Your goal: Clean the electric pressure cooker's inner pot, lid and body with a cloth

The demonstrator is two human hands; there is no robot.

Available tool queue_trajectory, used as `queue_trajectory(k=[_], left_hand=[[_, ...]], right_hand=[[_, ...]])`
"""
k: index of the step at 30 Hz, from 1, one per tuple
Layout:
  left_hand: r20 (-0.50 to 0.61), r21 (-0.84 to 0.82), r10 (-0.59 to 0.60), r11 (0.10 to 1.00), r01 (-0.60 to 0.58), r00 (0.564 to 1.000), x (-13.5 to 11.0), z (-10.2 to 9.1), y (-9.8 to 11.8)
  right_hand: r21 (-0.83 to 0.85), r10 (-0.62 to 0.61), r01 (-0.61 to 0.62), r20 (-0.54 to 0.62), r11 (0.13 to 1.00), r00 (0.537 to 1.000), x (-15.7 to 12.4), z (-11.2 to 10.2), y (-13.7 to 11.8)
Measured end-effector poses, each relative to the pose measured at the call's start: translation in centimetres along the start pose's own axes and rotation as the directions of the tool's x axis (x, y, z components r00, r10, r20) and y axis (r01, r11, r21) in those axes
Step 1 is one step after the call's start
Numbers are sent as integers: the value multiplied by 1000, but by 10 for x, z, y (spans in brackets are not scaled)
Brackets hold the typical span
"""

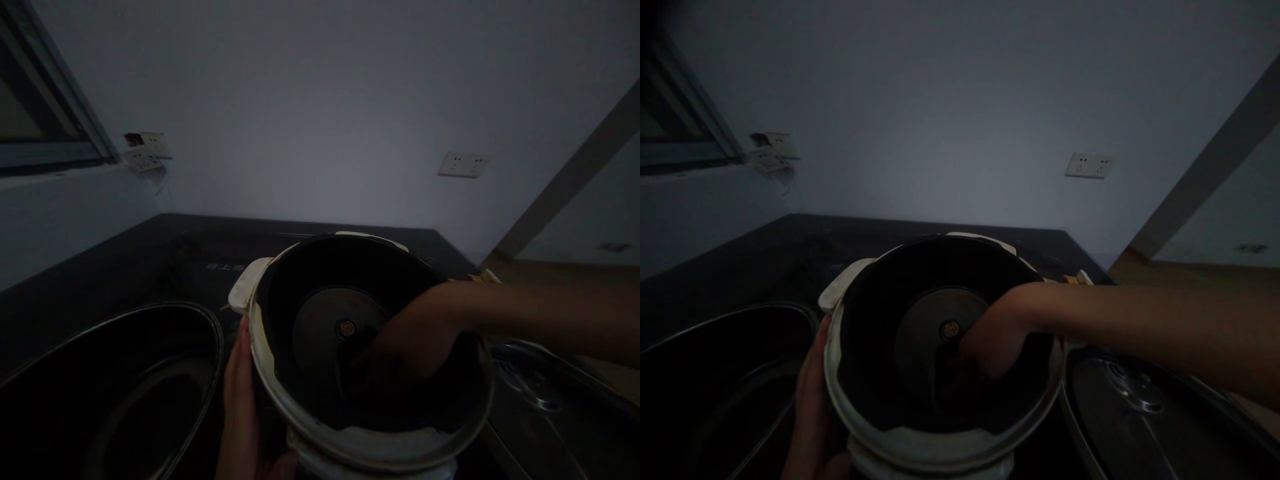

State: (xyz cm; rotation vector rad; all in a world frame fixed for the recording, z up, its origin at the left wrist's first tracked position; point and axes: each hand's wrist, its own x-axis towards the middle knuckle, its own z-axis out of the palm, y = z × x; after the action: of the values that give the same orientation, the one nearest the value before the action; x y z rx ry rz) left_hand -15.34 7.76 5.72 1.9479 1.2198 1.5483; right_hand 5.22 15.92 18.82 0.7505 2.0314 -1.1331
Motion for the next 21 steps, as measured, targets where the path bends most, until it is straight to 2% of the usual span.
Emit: queue_trajectory(k=[3, 5, 10, 13, 15, 18, 21], left_hand=[[12, -30, -7, 1000, 7, 1000, -1, 0, -1], [14, -26, 11, 1000, -11, 1000, -2, -1, -3], [35, 10, 86, 996, -87, 996, -2, -3, -8], [59, 23, 127, 991, -129, 990, -2, -5, -12], [63, 29, 149, 988, -151, 987, -1, -5, -14], [60, 40, 165, 985, -167, 984, 0, -4, -15], [66, 61, 180, 981, -184, 982, 1, -4, -15]], right_hand=[[-31, 123, -122, 16, 992, 992, -6, -3, 3], [-47, 143, -143, -11, 989, 990, -10, -5, 4], [-61, 90, -103, -183, 993, 979, -16, -9, 0], [-87, 158, -189, -282, 978, 946, -11, -6, -2], [-73, 238, -261, -231, 963, 943, -4, -3, 0], [-57, 297, -304, -114, 951, 948, 10, -1, 10], [-131, 378, -402, -175, 906, 909, 20, -6, 23]])
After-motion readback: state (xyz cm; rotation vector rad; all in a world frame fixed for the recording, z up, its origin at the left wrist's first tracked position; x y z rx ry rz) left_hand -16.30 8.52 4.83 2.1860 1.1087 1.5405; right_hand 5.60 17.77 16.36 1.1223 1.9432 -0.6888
